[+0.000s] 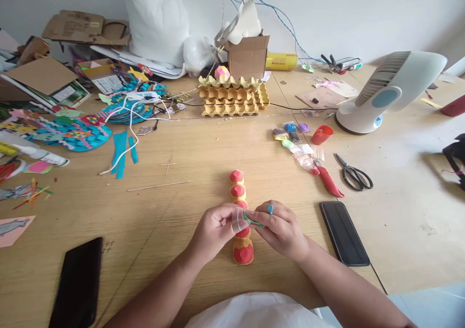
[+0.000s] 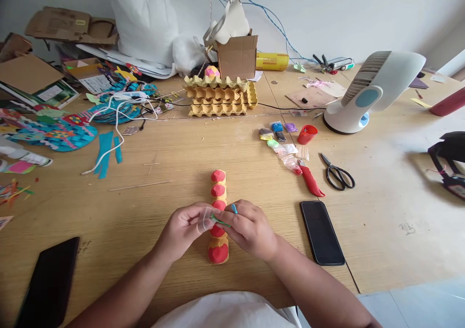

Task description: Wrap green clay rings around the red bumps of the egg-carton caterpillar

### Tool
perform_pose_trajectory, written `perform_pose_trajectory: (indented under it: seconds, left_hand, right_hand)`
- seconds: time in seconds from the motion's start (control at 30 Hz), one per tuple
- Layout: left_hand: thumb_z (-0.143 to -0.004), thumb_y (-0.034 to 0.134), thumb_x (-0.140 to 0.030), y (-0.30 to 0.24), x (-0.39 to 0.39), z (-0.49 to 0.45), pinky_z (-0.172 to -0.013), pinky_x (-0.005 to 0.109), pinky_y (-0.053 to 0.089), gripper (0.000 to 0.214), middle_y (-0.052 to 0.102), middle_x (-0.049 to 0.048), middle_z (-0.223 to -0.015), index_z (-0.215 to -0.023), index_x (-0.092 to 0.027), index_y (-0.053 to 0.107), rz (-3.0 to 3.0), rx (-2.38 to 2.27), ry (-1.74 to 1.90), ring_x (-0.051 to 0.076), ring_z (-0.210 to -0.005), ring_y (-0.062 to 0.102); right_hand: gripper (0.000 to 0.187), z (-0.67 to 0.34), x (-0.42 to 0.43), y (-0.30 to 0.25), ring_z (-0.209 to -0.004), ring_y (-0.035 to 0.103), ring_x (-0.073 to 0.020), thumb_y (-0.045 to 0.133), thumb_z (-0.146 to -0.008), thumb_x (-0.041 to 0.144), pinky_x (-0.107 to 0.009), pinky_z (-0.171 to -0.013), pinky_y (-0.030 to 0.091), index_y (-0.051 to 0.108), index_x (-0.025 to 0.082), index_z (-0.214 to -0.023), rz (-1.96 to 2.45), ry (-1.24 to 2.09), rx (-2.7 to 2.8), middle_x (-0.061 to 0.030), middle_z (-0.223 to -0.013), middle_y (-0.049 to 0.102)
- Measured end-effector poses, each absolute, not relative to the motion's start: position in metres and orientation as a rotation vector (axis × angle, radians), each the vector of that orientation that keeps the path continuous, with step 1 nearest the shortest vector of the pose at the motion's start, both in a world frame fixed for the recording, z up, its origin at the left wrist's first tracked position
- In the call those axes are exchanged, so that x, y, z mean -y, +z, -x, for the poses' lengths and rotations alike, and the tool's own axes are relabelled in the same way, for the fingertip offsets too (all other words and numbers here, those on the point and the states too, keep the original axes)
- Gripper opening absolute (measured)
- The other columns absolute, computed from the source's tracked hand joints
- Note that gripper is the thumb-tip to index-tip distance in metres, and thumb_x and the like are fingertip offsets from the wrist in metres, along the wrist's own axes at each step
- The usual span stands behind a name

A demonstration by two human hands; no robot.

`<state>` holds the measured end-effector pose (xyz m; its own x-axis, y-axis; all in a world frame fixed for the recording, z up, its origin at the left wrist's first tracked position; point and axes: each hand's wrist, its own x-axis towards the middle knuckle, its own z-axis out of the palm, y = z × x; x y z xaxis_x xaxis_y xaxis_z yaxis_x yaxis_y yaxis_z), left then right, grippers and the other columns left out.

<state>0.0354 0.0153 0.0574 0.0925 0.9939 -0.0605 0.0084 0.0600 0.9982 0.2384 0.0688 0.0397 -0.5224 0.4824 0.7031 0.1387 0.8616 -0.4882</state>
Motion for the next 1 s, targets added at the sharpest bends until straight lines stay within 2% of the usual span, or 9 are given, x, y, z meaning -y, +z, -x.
perform_pose_trajectory:
  seconds: [0.07,0.2,0.33,0.6,0.77,1.0]
  left_hand:
    - [-0.089,0.075,-0.045,0.057,-0.014,-0.036,-0.077,0.027,0.057,0.029,0.074,0.0081,-0.094,-0.091,-0.016,0.08,-1.232,-1.159,1.084,0.02,-0.087,0.07]
    - [-0.089,0.075,-0.044,0.054,-0.013,-0.037,-0.071,0.026,0.057,0.029,0.072,0.0078,-0.09,-0.088,-0.016,0.079,-1.237,-1.151,1.077,0.018,-0.08,0.068]
    - [-0.091,0.074,-0.04,0.053,-0.013,-0.037,-0.072,0.027,0.059,0.025,0.072,0.0089,-0.093,-0.087,-0.016,0.078,-1.272,-1.158,1.083,0.019,-0.084,0.069]
    - [-0.092,0.073,-0.028,0.053,-0.01,-0.036,-0.068,0.023,0.056,0.011,0.071,0.0051,-0.089,-0.086,-0.019,0.078,-1.44,-1.211,1.207,0.015,-0.077,0.067]
    - [-0.091,0.074,-0.026,0.053,-0.013,-0.034,-0.068,0.023,0.055,0.013,0.071,0.0056,-0.086,-0.081,-0.018,0.076,-1.493,-1.216,1.244,0.015,-0.078,0.067]
    - [-0.089,0.078,-0.025,0.054,-0.014,-0.032,-0.066,0.022,0.054,0.006,0.074,0.0053,-0.086,-0.086,-0.02,0.08,-1.451,-1.205,1.262,0.014,-0.078,0.068]
  right_hand:
    - [0.042,-0.238,-0.069,0.039,-0.077,0.068,-0.0205,0.064,-0.099,0.015,-0.035,-0.07,0.059,0.061,0.025,-0.14,0.426,0.456,2.095,-0.007,-0.089,0.071]
    - [0.037,-0.24,-0.071,0.037,-0.075,0.067,-0.0212,0.061,-0.101,0.019,-0.035,-0.067,0.058,0.062,0.024,-0.138,0.366,0.44,2.108,-0.0076,-0.086,0.07]
    - [0.038,-0.242,-0.071,0.035,-0.075,0.067,-0.0215,0.06,-0.102,0.02,-0.035,-0.067,0.058,0.062,0.024,-0.139,0.372,0.42,2.154,-0.0078,-0.086,0.069]
    - [0.043,-0.238,-0.065,0.04,-0.08,0.07,-0.0221,0.072,-0.097,0.03,-0.034,-0.07,0.061,0.061,0.024,-0.138,0.51,0.533,2.132,-0.0094,-0.093,0.074]
    - [0.044,-0.236,-0.067,0.042,-0.078,0.072,-0.0211,0.071,-0.097,0.021,-0.034,-0.069,0.061,0.062,0.025,-0.14,0.437,0.577,2.078,-0.0084,-0.091,0.075]
    - [0.035,-0.234,-0.067,0.045,-0.078,0.072,-0.019,0.074,-0.093,0.015,-0.03,-0.067,0.06,0.072,0.025,-0.126,0.448,0.811,1.942,-0.008,-0.093,0.077]
